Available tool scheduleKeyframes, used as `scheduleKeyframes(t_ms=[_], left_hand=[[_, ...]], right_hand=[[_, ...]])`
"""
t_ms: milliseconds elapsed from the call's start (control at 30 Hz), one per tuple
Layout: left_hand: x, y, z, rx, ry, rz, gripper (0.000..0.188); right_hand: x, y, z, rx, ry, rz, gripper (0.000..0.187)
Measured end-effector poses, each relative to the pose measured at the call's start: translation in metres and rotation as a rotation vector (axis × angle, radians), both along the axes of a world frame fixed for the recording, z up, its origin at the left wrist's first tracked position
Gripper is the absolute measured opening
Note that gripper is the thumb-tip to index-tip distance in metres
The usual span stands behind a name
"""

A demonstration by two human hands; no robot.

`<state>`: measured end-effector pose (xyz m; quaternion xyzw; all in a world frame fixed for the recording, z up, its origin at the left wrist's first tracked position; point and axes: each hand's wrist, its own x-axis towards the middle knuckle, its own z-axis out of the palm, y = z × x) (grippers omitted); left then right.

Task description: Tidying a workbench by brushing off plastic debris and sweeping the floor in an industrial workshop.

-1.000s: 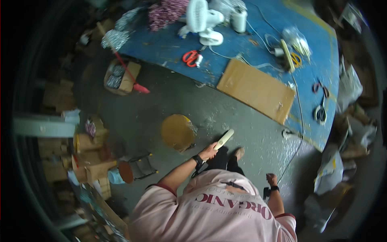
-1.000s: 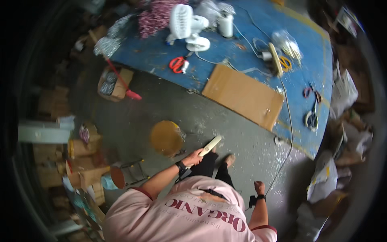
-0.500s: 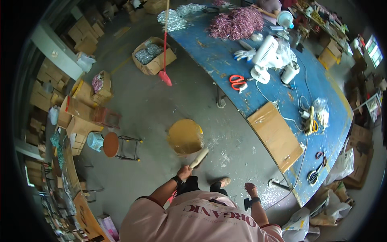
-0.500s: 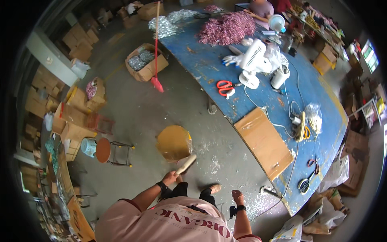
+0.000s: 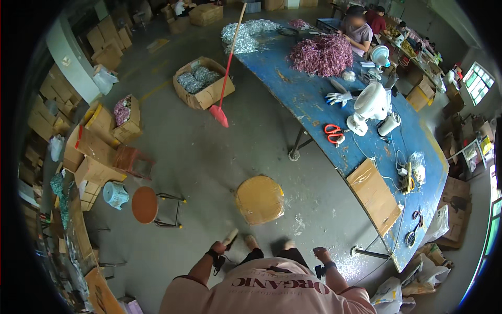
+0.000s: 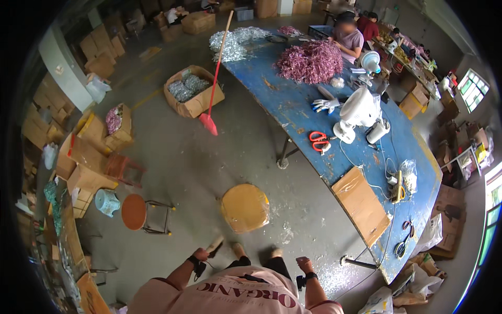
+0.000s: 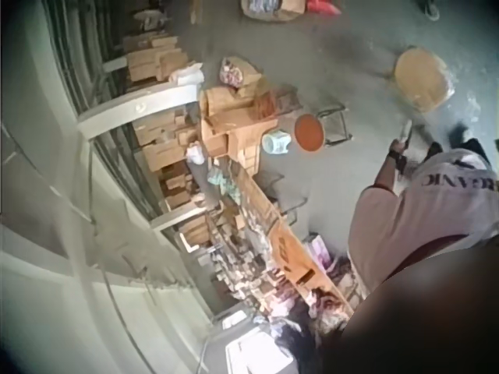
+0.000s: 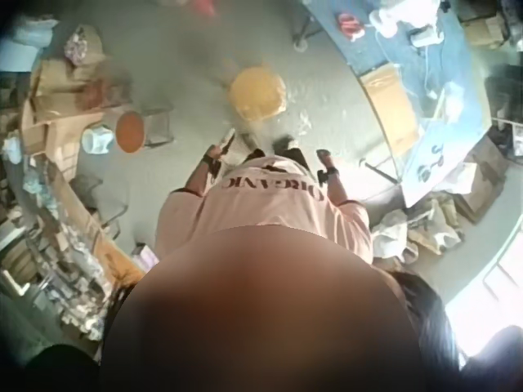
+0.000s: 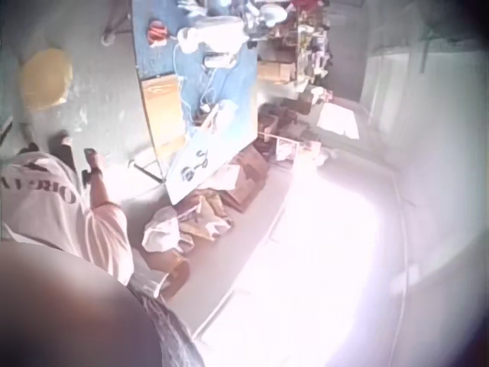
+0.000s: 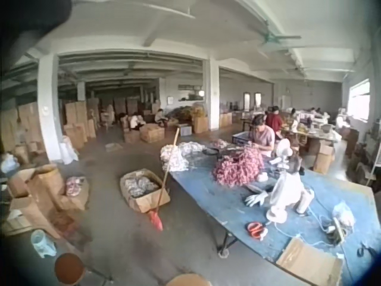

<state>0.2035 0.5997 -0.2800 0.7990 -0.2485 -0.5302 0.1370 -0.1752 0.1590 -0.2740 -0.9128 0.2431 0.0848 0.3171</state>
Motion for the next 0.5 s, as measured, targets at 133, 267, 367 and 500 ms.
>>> scheduleKeyframes(t_ms=[133,267,367,500], left_hand=[[0.029,0.048,0.020,-0.106,0.266,0.932,0.016],[0.071,0.081,0.041,-0.126,0.227,0.792,0.022],[0.057,0.119,0.032,-0.292,-0.053,0.673,0.028],[0.085,0.112,0.054,-0.022,0.265,1.161,0.036]], right_hand=[[0.073,0.010,0.001,-0.236,-0.158,0.435,0.018],[0.145,-0.011,-0.056,-0.417,0.003,0.471,0.016],[0.229,-0.011,-0.043,-0.035,0.409,-0.062,0.020],[0.321,-0.004,-0.038,-0.176,0.012,0.302,0.017]])
